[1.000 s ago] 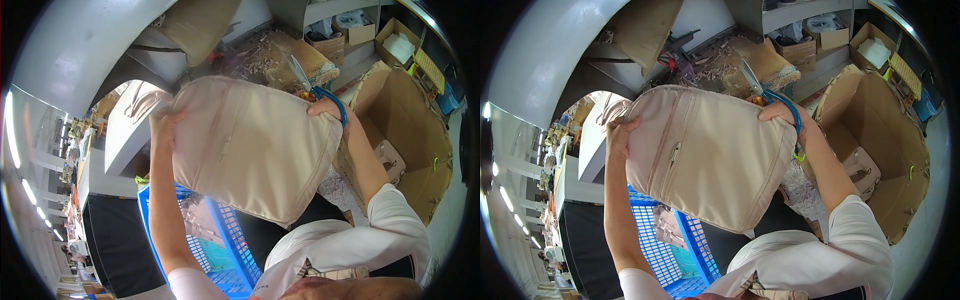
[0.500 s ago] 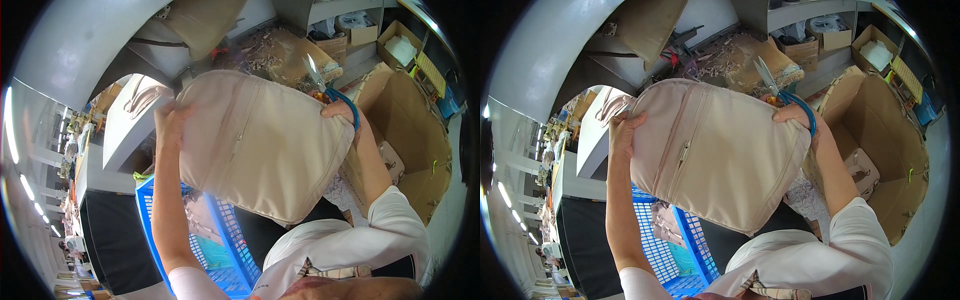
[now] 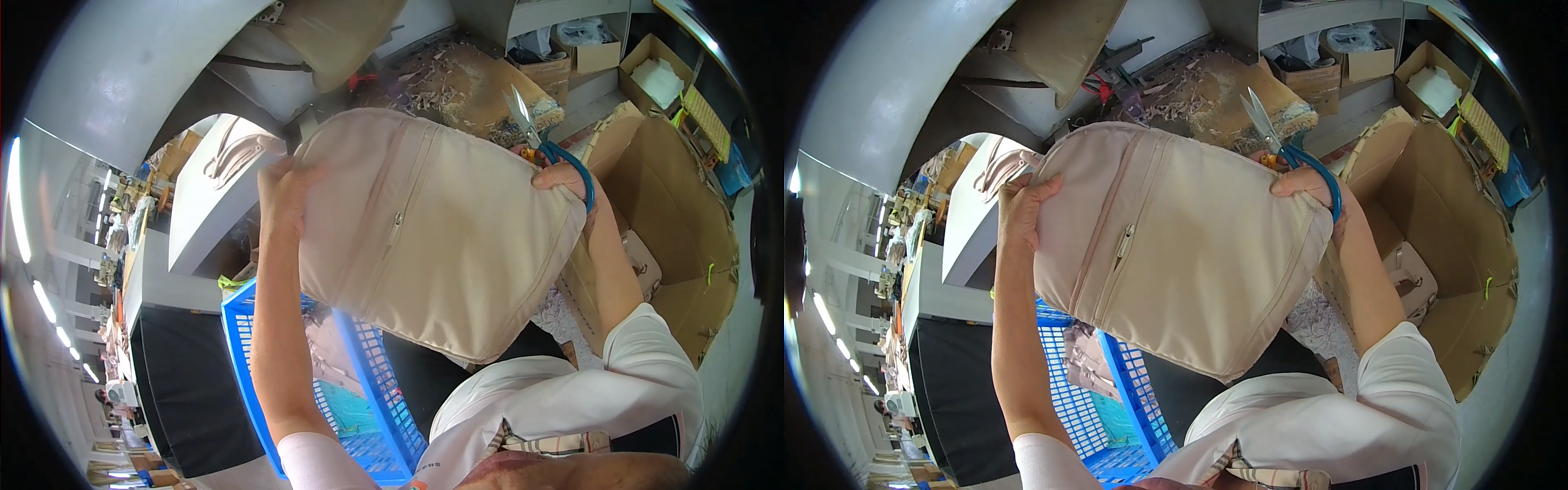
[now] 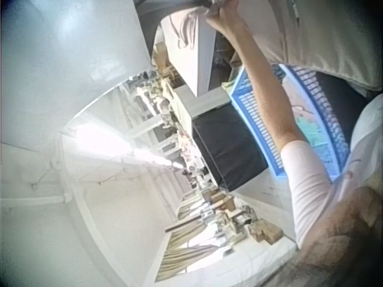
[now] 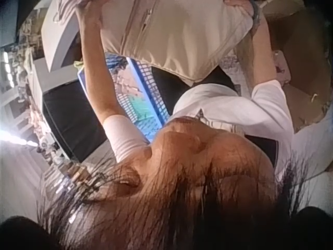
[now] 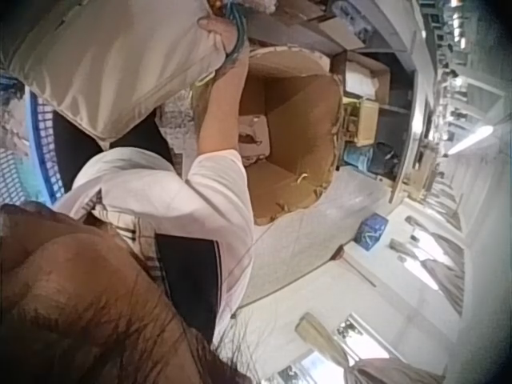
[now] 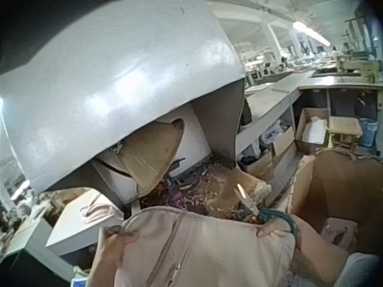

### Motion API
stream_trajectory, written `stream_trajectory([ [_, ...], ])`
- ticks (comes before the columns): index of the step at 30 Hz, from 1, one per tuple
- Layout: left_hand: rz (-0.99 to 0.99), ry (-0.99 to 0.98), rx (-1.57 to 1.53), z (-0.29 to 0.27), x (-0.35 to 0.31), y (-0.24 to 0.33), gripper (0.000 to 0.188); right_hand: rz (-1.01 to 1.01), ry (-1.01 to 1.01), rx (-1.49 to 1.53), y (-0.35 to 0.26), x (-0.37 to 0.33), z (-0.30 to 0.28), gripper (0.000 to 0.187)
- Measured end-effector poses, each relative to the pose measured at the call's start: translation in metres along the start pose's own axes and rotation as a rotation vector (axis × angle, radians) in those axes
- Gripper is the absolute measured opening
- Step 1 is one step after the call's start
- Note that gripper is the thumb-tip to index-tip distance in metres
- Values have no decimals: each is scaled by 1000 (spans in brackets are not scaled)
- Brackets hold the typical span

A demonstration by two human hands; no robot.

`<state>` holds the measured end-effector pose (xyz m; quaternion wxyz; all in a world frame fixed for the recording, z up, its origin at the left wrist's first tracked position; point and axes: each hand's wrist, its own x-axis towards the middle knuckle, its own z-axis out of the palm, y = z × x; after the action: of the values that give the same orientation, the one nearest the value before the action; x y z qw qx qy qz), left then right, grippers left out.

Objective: Trimming excess threads or material from backpacks using scissors.

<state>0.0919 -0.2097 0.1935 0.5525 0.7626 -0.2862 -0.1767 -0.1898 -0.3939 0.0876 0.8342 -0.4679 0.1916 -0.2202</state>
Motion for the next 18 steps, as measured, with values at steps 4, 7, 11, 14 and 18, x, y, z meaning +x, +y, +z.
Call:
stream_trajectory([
  [4, 2, 15, -7, 5, -4, 7, 25, -8, -76, 53, 3, 4, -6, 55],
  [7, 1, 9, -7, 5, -3, 6, 24, -19, -80, 23, 3, 6, -10, 55],
  [11, 20, 5, 31, 7, -1, 4, 24, 18, -83, 63, 3, 3, -13, 56],
  [14, 36, 60, 43, 4, -6, -1, 27, 22, -57, 26, 6, 4, -11, 51],
  [18, 21, 66, -37, -9, -20, 2, 30, -65, -99, 45, 5, -1, -1, 43],
])
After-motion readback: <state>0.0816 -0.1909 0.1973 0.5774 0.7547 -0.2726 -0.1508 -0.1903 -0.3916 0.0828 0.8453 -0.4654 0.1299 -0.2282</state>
